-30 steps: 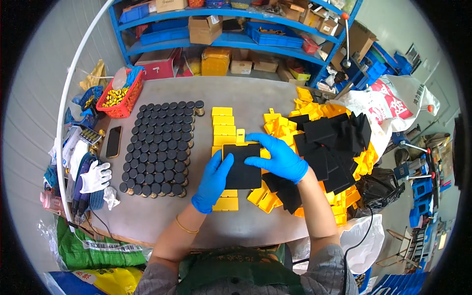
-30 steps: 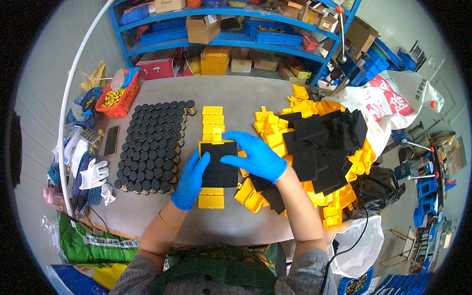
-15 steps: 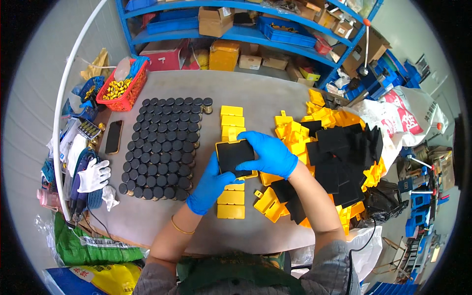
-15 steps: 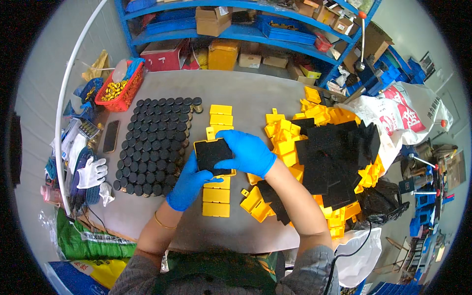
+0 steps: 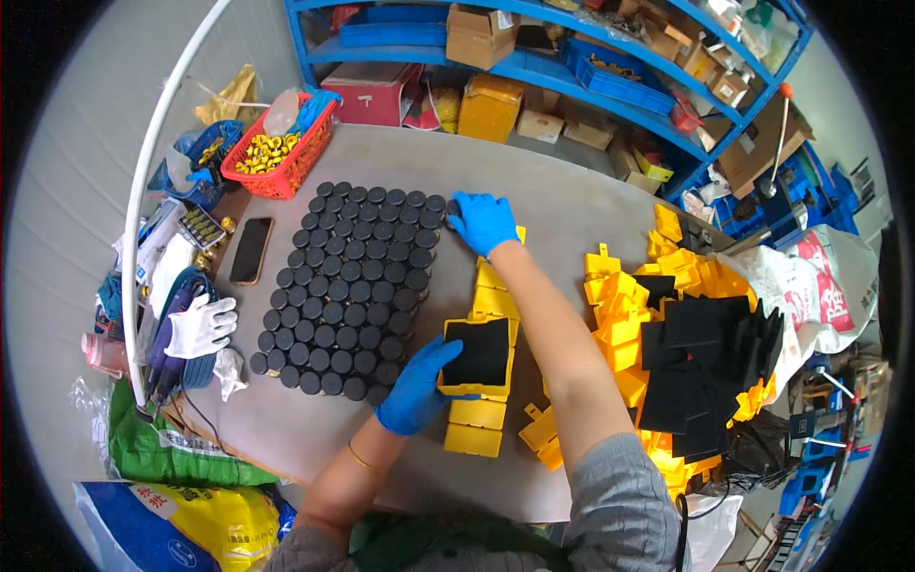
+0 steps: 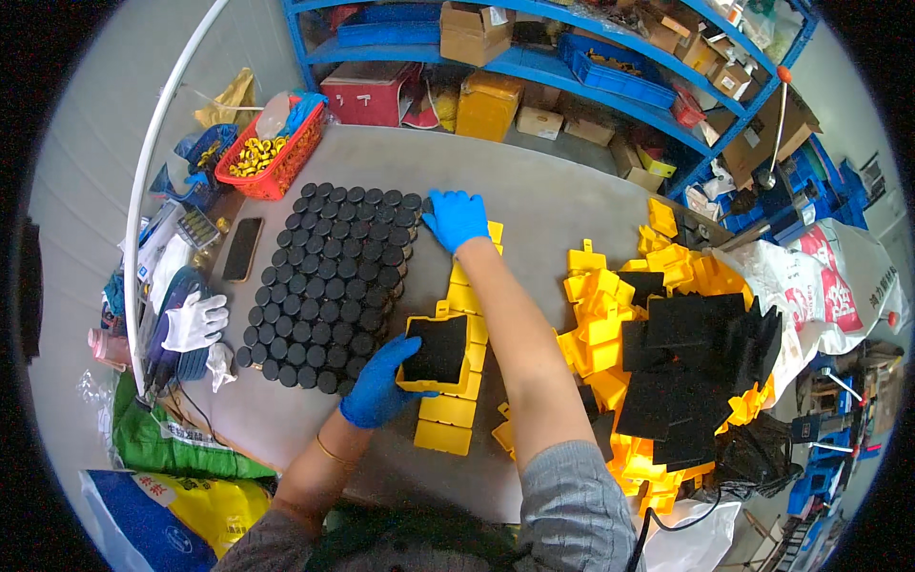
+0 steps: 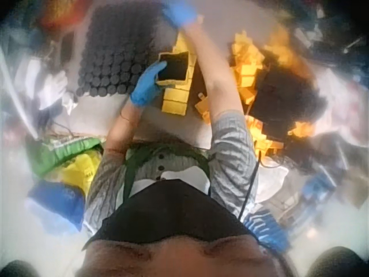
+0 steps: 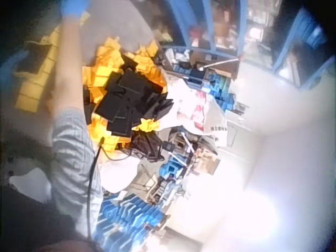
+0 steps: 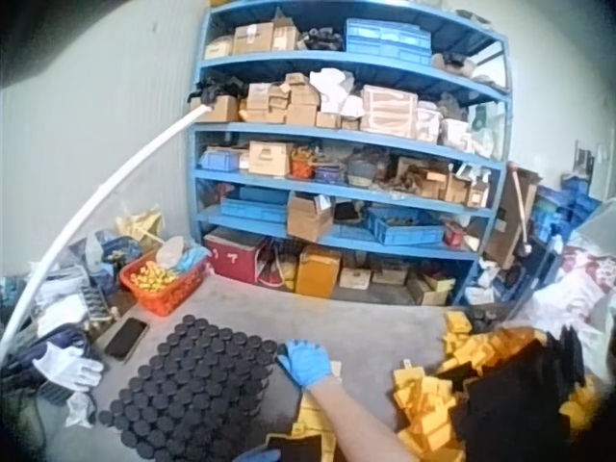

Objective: The person places black foam pads into yellow plastic containers and then inserts small cylindrical metal objects into each container. They repeat this process continuously, stacking the completed units into a neat column on the table.

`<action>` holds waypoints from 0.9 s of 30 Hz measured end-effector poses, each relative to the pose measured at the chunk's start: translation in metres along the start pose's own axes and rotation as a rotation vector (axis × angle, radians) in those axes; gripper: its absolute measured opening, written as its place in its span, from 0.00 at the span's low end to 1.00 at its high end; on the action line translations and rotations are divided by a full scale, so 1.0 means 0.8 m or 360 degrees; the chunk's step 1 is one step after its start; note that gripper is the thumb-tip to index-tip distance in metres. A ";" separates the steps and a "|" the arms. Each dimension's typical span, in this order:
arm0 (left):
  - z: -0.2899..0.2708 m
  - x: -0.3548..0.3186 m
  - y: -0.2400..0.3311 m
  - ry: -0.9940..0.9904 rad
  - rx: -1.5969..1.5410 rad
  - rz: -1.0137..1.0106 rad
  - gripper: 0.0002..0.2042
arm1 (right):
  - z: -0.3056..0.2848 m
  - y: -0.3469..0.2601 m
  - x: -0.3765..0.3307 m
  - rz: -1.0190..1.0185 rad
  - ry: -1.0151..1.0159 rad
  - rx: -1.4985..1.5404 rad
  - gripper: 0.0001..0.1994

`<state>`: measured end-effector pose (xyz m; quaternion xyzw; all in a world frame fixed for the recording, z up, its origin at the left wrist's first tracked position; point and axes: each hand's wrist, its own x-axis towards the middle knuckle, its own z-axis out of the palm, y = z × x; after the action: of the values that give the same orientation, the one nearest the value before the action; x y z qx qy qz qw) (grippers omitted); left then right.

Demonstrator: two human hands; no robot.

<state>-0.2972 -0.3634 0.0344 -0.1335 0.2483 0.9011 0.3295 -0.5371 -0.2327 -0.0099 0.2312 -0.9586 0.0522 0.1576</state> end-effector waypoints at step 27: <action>0.027 -0.055 -0.055 -0.0208 0.0622 0.0327 0.17 | -0.245 -0.049 -0.312 0.0546 -0.0749 0.2845 0.34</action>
<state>-0.2366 -0.3461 0.0546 0.0175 0.4085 0.8714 0.2710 -0.2538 -0.1273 0.0953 0.1266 -0.5913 0.7433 -0.2860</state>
